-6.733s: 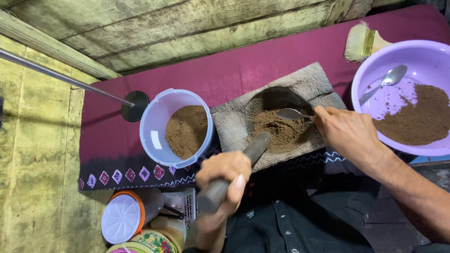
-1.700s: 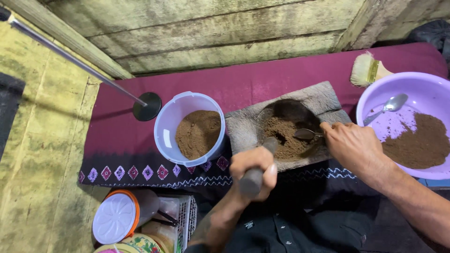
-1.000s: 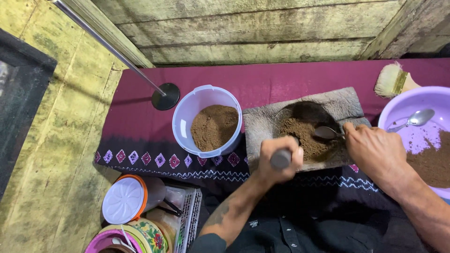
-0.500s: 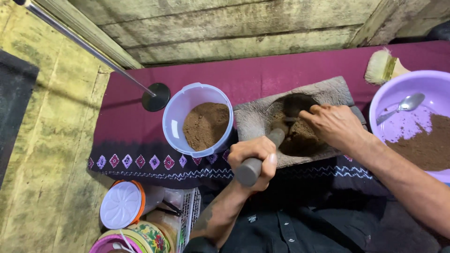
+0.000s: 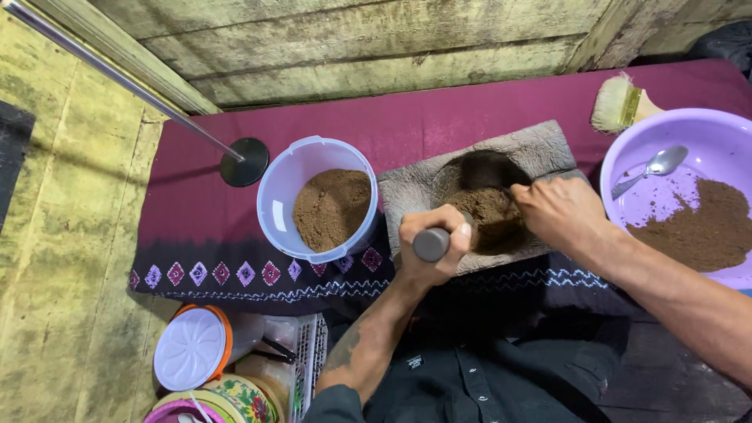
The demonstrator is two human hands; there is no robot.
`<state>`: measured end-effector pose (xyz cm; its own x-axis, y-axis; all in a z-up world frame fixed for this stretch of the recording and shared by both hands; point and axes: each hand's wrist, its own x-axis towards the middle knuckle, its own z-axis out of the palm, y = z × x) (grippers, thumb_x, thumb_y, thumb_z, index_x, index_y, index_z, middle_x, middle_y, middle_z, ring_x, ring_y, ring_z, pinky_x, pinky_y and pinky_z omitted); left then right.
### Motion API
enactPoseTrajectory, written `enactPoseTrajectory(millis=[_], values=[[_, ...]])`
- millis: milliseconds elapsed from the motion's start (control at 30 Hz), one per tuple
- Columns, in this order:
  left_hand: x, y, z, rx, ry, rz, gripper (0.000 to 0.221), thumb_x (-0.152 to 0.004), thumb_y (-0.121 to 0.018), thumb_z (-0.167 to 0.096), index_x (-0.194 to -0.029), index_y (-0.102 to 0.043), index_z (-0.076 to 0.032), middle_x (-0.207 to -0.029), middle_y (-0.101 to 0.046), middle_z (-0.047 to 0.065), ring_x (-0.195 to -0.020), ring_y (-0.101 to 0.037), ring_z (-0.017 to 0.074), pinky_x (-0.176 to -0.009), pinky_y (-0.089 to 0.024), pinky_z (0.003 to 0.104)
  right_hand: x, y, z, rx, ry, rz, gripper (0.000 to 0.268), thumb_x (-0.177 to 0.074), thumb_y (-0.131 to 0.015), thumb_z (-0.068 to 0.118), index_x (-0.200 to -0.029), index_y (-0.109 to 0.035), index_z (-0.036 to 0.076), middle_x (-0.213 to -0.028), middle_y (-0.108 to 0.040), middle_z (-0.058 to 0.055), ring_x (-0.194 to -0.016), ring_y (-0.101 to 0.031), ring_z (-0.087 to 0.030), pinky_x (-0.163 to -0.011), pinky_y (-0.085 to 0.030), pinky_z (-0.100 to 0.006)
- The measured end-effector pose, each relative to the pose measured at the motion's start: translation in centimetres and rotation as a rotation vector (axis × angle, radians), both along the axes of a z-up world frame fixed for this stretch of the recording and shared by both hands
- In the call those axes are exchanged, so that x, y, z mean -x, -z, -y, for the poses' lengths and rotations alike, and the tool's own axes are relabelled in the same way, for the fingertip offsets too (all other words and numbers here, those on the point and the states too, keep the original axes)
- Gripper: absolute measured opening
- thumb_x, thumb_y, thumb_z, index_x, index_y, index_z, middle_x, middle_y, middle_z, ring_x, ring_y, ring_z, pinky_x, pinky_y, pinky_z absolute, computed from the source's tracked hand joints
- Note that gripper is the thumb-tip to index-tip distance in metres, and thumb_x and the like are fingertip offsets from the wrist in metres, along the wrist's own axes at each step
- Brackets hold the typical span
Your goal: Grinding a brown substance in a mortar and transferring it to a bowl using a spoon.
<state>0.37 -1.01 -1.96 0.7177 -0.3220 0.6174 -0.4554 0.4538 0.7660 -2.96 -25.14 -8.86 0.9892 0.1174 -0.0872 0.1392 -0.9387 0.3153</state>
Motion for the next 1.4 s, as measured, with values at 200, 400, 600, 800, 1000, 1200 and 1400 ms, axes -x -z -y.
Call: enactPoseTrajectory(millis=[200,400,600,800,1000,1200,1400], values=[[1.3,-1.5,-1.9,0.211,0.033,0.080,0.033,-0.088,-0.067,0.004,-0.059,-0.053,-0.006,-0.052,-0.053,0.009,-0.043,-0.048,0.0237,-0.048,-0.045,0.031,-1.4,-2.4,-1.5,-0.246,0.213,-0.368,0.028,-0.091,-0.053,0.031,-0.086,-0.074,0.012,-0.072,-0.076,-0.017,-0.080,-0.078,-0.041,-0.068,-0.061,-0.052],[2.8,-3.2,-2.3,0.223,0.030,0.075,0.037,-0.086,-0.069,0.002,-0.054,-0.053,-0.007,-0.049,-0.054,0.006,-0.040,-0.050,0.0237,-0.048,-0.049,0.033,-0.7,-8.1,-3.0,-0.270,0.231,-0.296,0.026,-0.090,-0.057,0.030,-0.089,-0.074,0.010,-0.075,-0.076,-0.014,-0.079,-0.079,-0.039,-0.071,-0.061,-0.055],[1.0,1.1,0.0,-0.201,0.072,-0.089,0.019,-0.090,-0.060,-0.006,-0.072,-0.055,-0.008,-0.071,-0.060,0.003,-0.061,-0.055,0.0131,-0.060,-0.046,0.028,1.8,-5.6,1.1,0.112,0.017,-0.057,0.014,-0.107,-0.048,0.029,-0.116,-0.053,0.020,-0.097,-0.070,0.000,-0.083,-0.069,-0.016,-0.073,-0.060,-0.030],[0.5,-0.1,-0.7,-0.256,-0.149,-0.106,0.021,-0.088,-0.063,-0.013,-0.069,-0.055,-0.014,-0.070,-0.061,-0.004,-0.062,-0.056,0.0083,-0.059,-0.045,0.026,4.1,-8.0,1.8,-0.084,-0.097,-0.193,0.020,-0.104,-0.048,0.040,-0.105,-0.059,0.024,-0.088,-0.066,0.001,-0.088,-0.064,-0.019,-0.081,-0.054,-0.038],[2.4,-3.9,-2.0,0.074,-0.048,-0.036,0.030,-0.092,-0.058,-0.005,-0.065,-0.045,-0.009,-0.060,-0.051,0.005,-0.051,-0.047,0.0170,-0.057,-0.044,0.032,0.9,-1.0,-0.1,0.029,-0.288,-0.080,0.043,-0.093,-0.055,0.027,-0.136,-0.056,0.024,-0.105,-0.066,-0.004,-0.094,-0.064,-0.022,-0.079,-0.055,-0.036],[3.5,-3.4,-2.0,0.092,-0.084,-0.003,0.028,-0.088,-0.058,-0.003,-0.063,-0.049,-0.009,-0.058,-0.053,0.005,-0.048,-0.050,0.0180,-0.055,-0.048,0.035,0.4,-2.6,0.9,0.017,-0.155,-0.119,0.040,-0.095,-0.057,0.022,-0.135,-0.051,0.022,-0.107,-0.066,-0.004,-0.089,-0.068,-0.019,-0.077,-0.060,-0.034],[1.6,-1.3,0.2,-0.235,0.042,0.105,0.026,-0.093,-0.060,-0.005,-0.071,-0.047,-0.009,-0.067,-0.050,0.003,-0.057,-0.046,0.0157,-0.058,-0.039,0.030,2.7,-6.0,0.7,0.041,0.109,-0.019,0.015,-0.104,-0.049,0.034,-0.113,-0.053,0.022,-0.090,-0.067,0.001,-0.080,-0.074,-0.020,-0.056,-0.061,-0.037]])
